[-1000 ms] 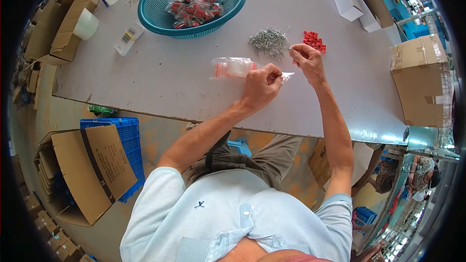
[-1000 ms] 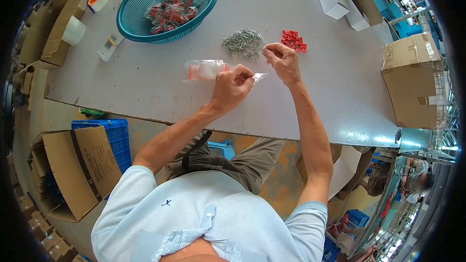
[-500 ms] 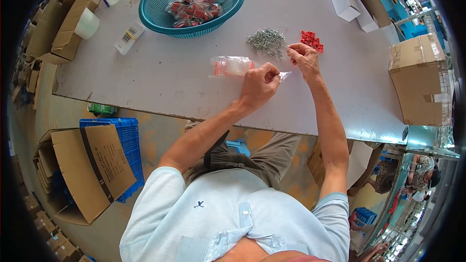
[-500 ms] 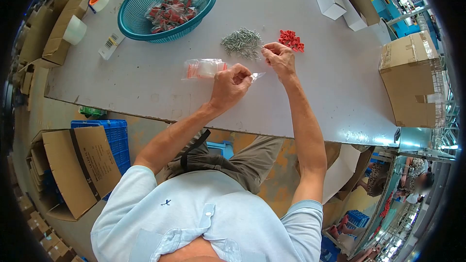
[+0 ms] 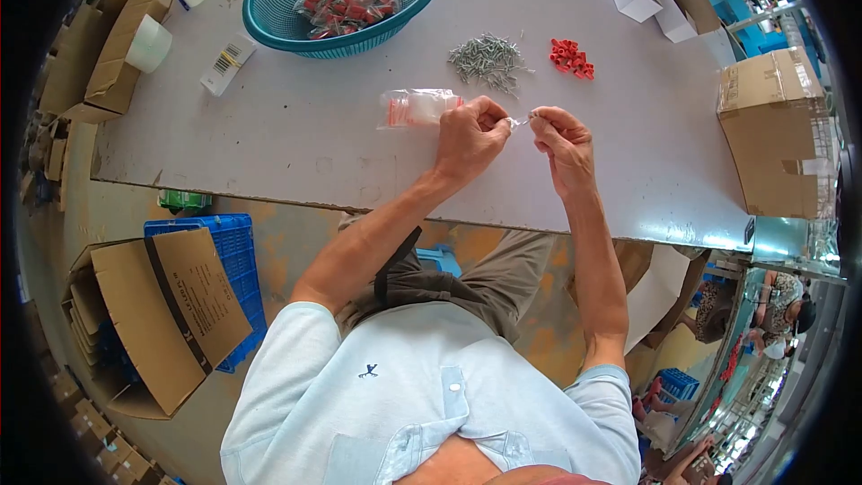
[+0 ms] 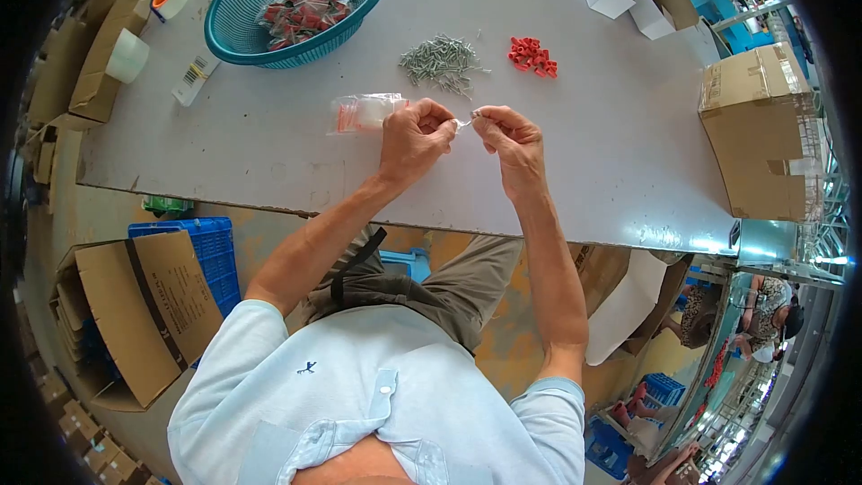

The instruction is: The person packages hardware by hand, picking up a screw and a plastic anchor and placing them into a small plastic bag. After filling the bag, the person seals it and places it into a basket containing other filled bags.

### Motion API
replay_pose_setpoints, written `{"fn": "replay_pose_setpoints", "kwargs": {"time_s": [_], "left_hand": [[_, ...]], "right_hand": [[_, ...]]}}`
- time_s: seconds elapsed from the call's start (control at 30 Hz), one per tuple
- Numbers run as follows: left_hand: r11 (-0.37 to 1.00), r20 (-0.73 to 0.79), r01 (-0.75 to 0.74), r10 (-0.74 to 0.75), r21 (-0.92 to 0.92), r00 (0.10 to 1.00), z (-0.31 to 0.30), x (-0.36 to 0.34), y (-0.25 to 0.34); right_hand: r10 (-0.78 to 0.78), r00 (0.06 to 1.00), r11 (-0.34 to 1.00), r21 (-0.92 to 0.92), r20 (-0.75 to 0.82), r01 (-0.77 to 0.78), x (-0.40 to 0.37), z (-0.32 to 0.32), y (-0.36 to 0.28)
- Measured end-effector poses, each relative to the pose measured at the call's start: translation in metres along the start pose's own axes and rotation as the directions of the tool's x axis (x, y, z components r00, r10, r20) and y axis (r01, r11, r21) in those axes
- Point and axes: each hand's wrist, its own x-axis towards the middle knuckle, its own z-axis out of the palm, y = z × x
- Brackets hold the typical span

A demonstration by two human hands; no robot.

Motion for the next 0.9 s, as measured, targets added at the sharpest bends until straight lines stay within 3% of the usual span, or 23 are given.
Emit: {"fn": "replay_pose_setpoints", "kwargs": {"time_s": [0.2,0.3,0.37,0.4,0.47,0.5,0.57,0.7,0.77,0.9], "left_hand": [[1.000,0.012,0.004,-0.005,0.010,1.000,0.001,0.000,-0.002],[1.000,0.025,0.025,-0.025,-0.008,0.999,0.000,0.000,-0.002],[0.999,0.035,0.038,-0.038,-0.018,0.999,0.000,0.000,-0.003],[0.998,0.041,0.059,-0.058,-0.025,0.998,0.000,0.000,-0.003],[0.996,0.049,0.080,-0.078,-0.034,0.996,0.001,0.001,-0.002],[0.995,0.059,0.090,-0.087,-0.035,0.994,0.000,0.001,-0.001],[0.994,0.069,0.101,-0.098,-0.035,0.993,-0.001,0.001,0.000],[0.993,0.083,0.108,-0.104,-0.051,0.991,-0.002,0.001,0.001],[0.994,0.083,0.099,-0.095,-0.042,0.992,0.000,0.001,-0.003],[1.000,0.068,0.028,-0.028,0.002,0.997,0.004,0.000,-0.009]], "right_hand": [[0.009,0.998,0.998,-0.066,0.058,-0.005,-0.004,0.001,0.011],[-0.081,0.994,0.986,-0.140,0.070,0.090,-0.008,0.007,0.011],[-0.217,0.975,0.893,-0.391,0.056,0.221,-0.010,0.005,0.013],[-0.215,0.975,0.893,-0.392,0.055,0.220,-0.012,0.008,0.009],[-0.436,0.881,0.543,-0.728,0.183,0.419,-0.018,0.015,0.001],[-0.436,0.882,0.542,-0.729,0.181,0.418,-0.018,0.016,0.002],[-0.522,0.814,0.400,-0.768,0.257,0.499,-0.019,0.017,0.004],[-0.480,0.810,0.256,-0.830,0.336,0.496,-0.020,0.017,-0.002],[-0.423,0.815,0.105,-0.872,0.396,0.478,-0.021,0.021,-0.009],[-0.306,0.874,0.016,-0.915,0.379,0.402,-0.020,0.027,-0.014]]}}
